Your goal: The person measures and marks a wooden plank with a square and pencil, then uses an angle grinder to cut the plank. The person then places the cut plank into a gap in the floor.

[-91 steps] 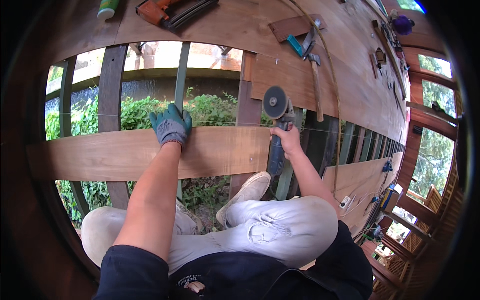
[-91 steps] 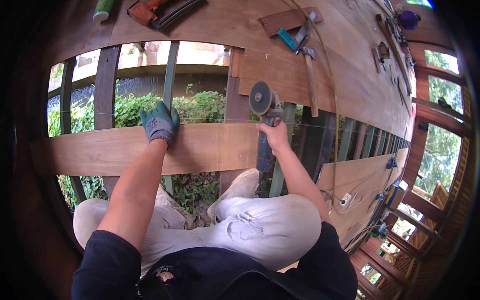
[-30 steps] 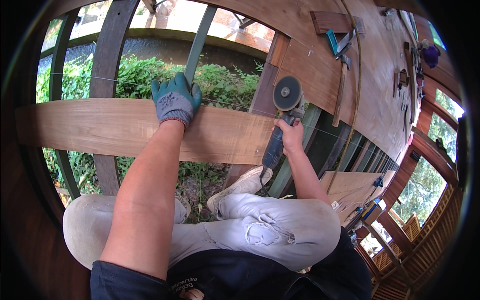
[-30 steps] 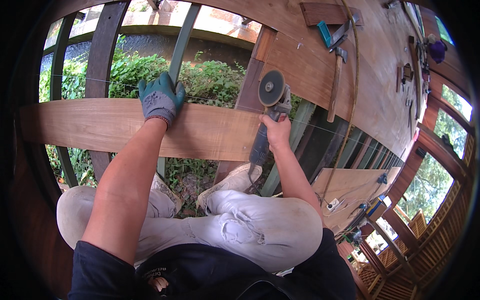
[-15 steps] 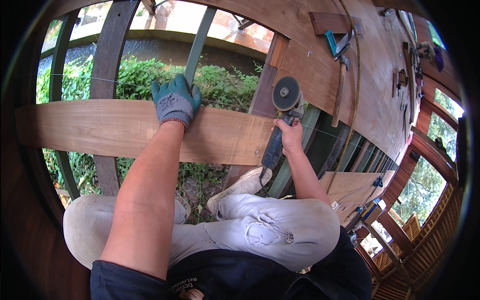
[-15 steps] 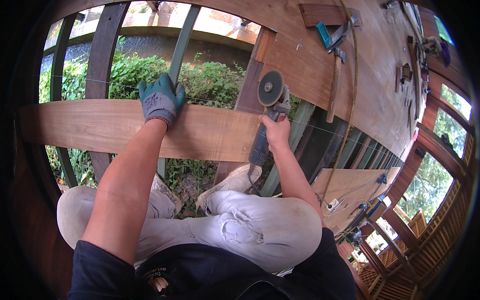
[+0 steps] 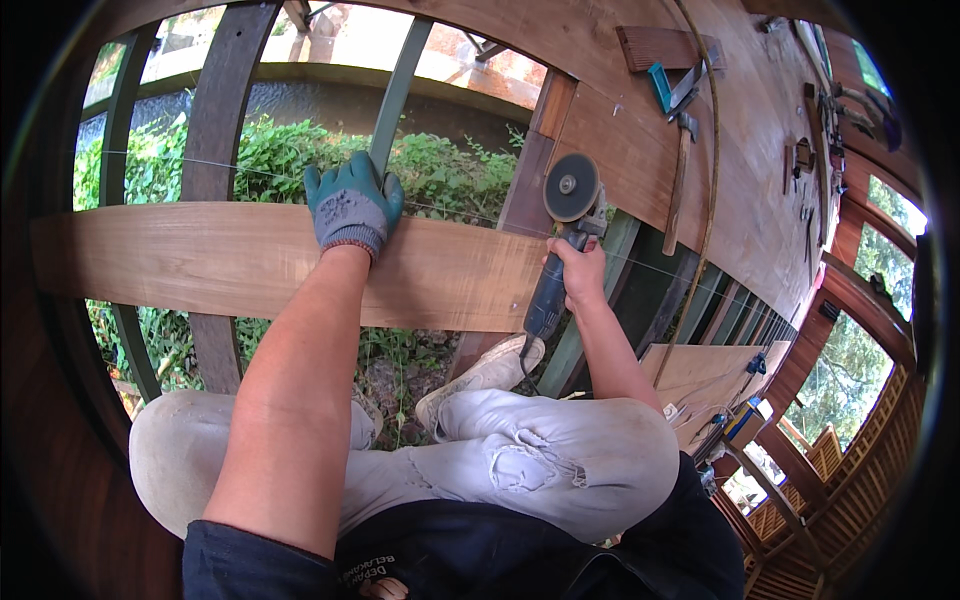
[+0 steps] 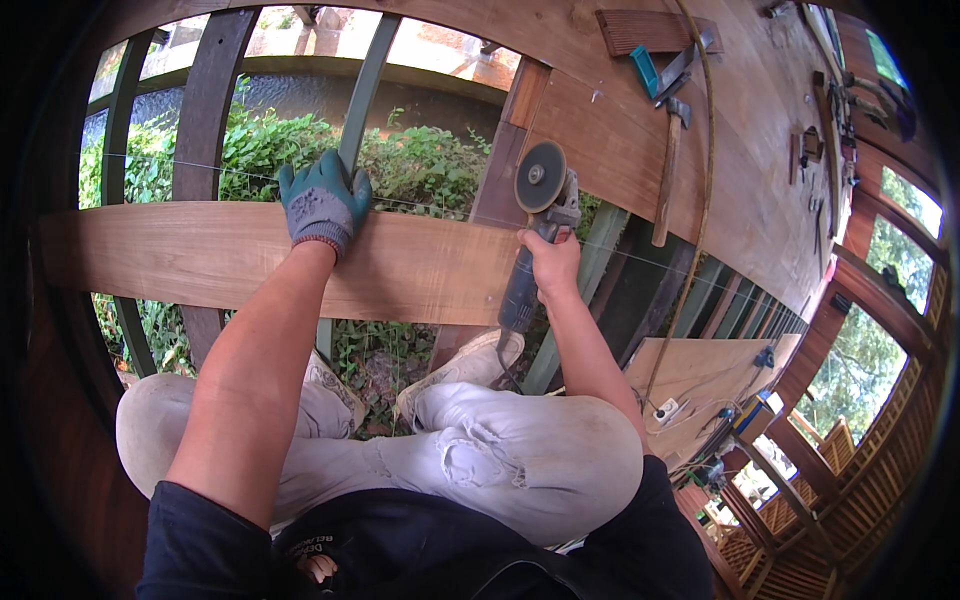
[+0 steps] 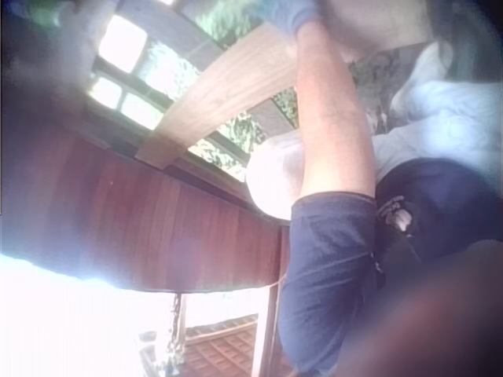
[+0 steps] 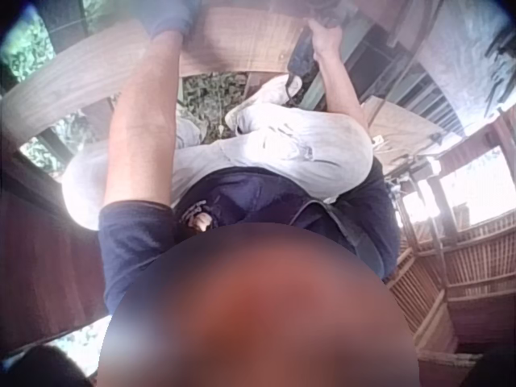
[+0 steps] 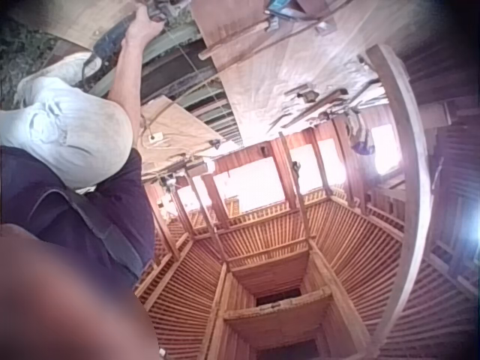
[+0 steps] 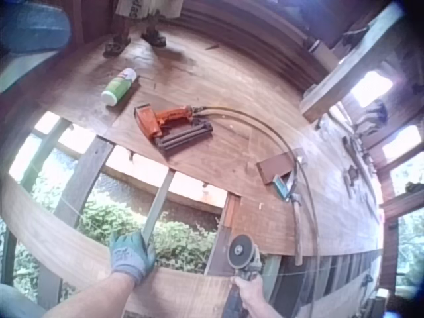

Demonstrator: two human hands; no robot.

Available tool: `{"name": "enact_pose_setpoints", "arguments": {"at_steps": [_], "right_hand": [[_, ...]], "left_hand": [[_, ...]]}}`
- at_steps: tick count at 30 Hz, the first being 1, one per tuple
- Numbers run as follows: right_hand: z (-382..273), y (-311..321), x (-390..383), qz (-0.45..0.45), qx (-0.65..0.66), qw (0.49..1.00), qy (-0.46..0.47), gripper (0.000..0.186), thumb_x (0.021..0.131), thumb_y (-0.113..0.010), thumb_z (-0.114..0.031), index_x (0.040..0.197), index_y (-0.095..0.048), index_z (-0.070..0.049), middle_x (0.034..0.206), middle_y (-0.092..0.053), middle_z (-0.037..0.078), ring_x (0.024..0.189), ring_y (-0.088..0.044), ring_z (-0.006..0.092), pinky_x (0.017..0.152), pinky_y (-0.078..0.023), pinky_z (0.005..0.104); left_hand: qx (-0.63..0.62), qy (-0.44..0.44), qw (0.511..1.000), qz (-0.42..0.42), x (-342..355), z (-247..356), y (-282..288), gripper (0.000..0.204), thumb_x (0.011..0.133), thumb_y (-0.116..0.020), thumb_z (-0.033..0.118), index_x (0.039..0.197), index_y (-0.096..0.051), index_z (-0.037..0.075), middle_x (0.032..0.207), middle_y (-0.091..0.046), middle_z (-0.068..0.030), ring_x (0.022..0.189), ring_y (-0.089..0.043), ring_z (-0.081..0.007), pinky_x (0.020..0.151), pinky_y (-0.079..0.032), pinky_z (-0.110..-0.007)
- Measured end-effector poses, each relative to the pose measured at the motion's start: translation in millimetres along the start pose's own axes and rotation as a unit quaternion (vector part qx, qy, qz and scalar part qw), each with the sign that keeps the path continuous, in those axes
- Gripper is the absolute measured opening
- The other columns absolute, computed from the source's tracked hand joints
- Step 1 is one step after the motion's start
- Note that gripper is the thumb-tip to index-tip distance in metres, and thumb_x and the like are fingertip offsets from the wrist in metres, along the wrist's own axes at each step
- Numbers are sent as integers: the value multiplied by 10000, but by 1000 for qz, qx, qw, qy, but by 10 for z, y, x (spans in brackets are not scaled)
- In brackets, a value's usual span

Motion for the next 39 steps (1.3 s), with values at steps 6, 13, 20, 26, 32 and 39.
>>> {"name": "enact_pose_setpoints", "arguments": {"at_steps": [6,13,20,26,32,39], "right_hand": [[-18,-8,9,0,-3,1000,-4,296,772,-784,-37,994,-588,-22,864,-670,70,653,-662,178,593,-536,325],[-20,-29,17,7,-6,1000,18,179,797,-750,-46,891,-597,-39,746,-640,53,589,-649,174,531,-529,316],[-92,-9,116,0,2,1000,10,278,764,-791,-43,968,-602,-26,860,-672,67,658,-660,176,605,-536,328],[-105,-26,69,1,-9,1000,2,274,768,-792,-50,969,-607,-21,862,-675,61,673,-659,175,614,-532,327],[-115,-25,101,-2,-5,1000,-1,264,766,-791,-53,960,-614,-27,845,-675,57,669,-657,171,618,-530,328],[-183,-41,163,2,-1,1000,17,236,772,-785,-56,937,-619,-30,835,-673,57,665,-652,165,619,-529,327]], "left_hand": [[-2,2,1000,5,2,-6,-17,349,939,-546,415,1074,-580,94,1024,-709,-161,1062,-654,-332,1157,-261,-536],[-9,5,1000,4,-2,-14,-27,360,937,-550,418,1078,-577,88,1048,-706,-161,1071,-651,-331,1170,-249,-541],[-9,3,1000,2,0,-14,-25,366,939,-549,423,1081,-578,86,1042,-708,-166,1071,-650,-336,1166,-259,-547],[-6,-2,1000,25,-3,-18,-65,346,934,-576,426,1055,-581,102,972,-699,-136,1033,-651,-325,1176,-242,-561],[-7,-3,1000,29,-1,-24,-81,350,932,-577,431,1047,-581,101,972,-699,-136,1027,-651,-325,1172,-246,-558],[-10,0,1000,17,-1,-24,-58,360,932,-561,433,1067,-576,100,995,-706,-150,1039,-654,-331,1167,-254,-550]]}}
Point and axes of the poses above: each hand's wrist, its own x-axis towards the middle knuckle, its own y-axis out of the back of the hand, z = x × y, the point moved 1 cm from there along x, towards the middle knuckle
